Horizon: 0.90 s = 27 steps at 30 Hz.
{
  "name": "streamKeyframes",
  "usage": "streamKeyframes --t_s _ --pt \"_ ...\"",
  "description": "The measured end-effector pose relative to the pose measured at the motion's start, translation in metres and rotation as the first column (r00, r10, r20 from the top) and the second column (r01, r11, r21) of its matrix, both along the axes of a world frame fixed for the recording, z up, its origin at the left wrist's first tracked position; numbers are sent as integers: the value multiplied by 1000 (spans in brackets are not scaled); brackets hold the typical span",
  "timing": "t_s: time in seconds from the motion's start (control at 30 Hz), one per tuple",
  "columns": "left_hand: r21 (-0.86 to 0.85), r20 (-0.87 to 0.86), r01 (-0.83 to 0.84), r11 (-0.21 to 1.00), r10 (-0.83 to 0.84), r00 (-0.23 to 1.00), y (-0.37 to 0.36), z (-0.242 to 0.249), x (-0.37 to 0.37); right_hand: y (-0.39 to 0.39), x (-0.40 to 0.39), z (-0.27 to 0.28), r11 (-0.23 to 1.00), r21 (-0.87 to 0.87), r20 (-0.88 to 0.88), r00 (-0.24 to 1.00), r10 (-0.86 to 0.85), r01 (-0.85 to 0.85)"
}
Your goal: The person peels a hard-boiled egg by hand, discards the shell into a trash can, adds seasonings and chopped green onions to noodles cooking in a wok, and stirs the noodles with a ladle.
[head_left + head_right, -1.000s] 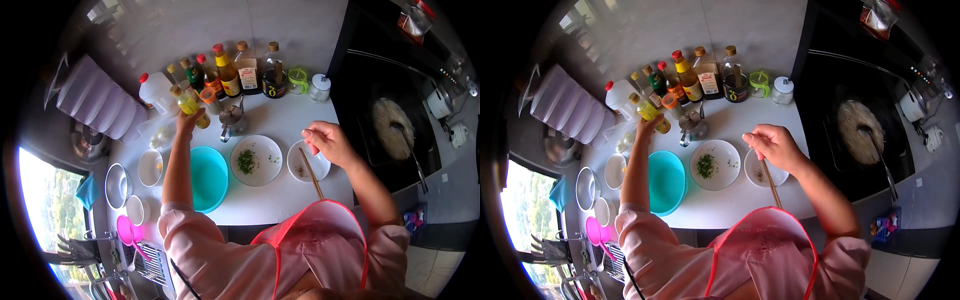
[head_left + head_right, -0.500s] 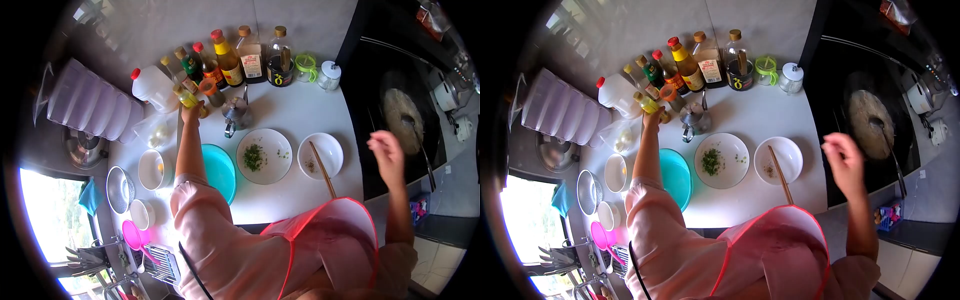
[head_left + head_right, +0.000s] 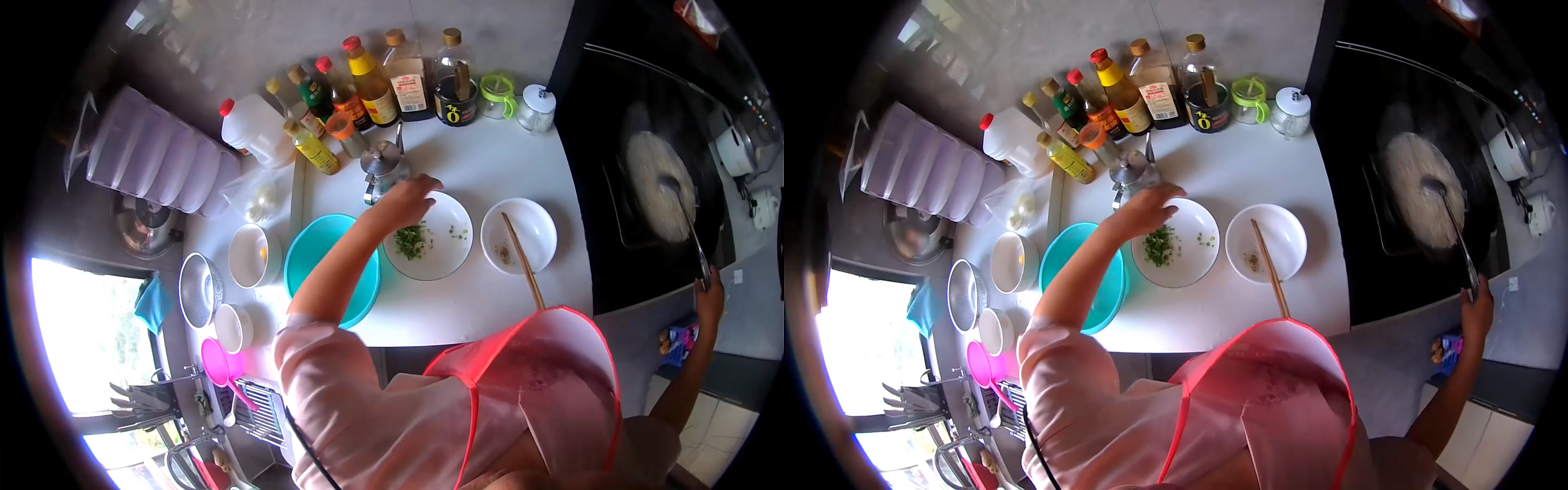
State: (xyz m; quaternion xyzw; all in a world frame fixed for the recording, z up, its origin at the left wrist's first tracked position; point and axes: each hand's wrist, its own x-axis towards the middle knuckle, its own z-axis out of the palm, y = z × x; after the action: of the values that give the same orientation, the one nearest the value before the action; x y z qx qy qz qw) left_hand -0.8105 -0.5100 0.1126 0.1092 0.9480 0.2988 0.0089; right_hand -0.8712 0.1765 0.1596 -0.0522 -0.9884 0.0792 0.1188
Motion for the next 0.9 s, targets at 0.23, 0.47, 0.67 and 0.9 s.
streamKeyframes --t_s 0.23,0.47,0.67,0.9 --pt "-277 432 318 907 -178 884 -24 -90 -72 -26 12 19 988 56 73 988 138 -143" --pt "-332 665 394 857 -83 742 -20 -41 -75 -49 18 20 997 -76 244 969 31 -13" --pt "-319 540 200 926 5 842 4 66 -60 -22 25 33 150 -942 316 944 95 301" --pt "251 523 -308 918 139 841 41 118 -75 -19 51 28 91 -990 110 993 42 106"
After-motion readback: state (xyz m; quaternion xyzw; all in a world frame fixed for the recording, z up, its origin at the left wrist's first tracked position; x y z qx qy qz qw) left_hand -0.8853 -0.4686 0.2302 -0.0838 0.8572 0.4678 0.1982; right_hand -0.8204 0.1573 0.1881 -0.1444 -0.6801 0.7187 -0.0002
